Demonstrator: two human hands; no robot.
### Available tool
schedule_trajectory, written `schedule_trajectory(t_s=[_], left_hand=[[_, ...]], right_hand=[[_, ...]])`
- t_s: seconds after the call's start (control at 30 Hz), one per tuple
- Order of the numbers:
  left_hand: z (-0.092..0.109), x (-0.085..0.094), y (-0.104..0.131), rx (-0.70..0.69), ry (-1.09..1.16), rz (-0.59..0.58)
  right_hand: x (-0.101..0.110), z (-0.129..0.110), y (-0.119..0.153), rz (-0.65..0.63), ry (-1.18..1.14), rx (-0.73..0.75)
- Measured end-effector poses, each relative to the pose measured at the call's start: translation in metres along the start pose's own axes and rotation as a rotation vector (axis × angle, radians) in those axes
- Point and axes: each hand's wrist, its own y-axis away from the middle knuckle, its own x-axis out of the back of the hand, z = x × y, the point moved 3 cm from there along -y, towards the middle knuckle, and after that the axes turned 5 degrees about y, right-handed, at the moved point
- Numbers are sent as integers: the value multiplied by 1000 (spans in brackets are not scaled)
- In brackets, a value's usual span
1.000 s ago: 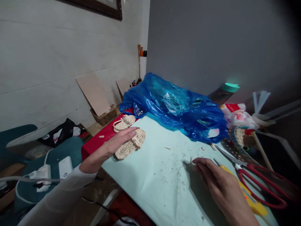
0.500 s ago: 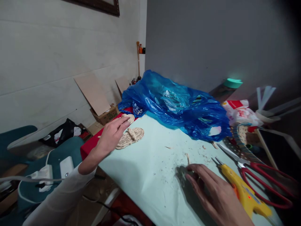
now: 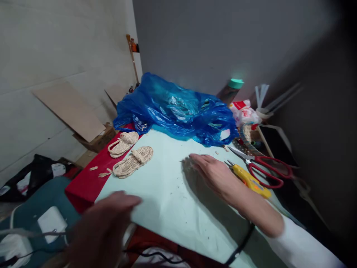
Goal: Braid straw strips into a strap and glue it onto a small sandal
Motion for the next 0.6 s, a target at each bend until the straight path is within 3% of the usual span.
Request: schedule_trajectory(t_s=[0.03,0.07,0.13,0.23,0.33,0.6], left_hand=[[13,-15,2,-233,69,-139],[21,-30,4,-344,99,-256],[28,-50,5,-384,157,-248],[26,-65,6,-336,206,-273],[21,-64,7,-289,207,-307],[28,-75,12,-321,177,-289]], right_hand=[[-6,-2,-7,-16,53,31],[-12,-5,-11,-29,67,32],[-23,-14,-12,-43,88,27],[-38,-40,6,-50,89,106],[-44,-69,35,11,113,180],[-30,-108,79,193,207,320]])
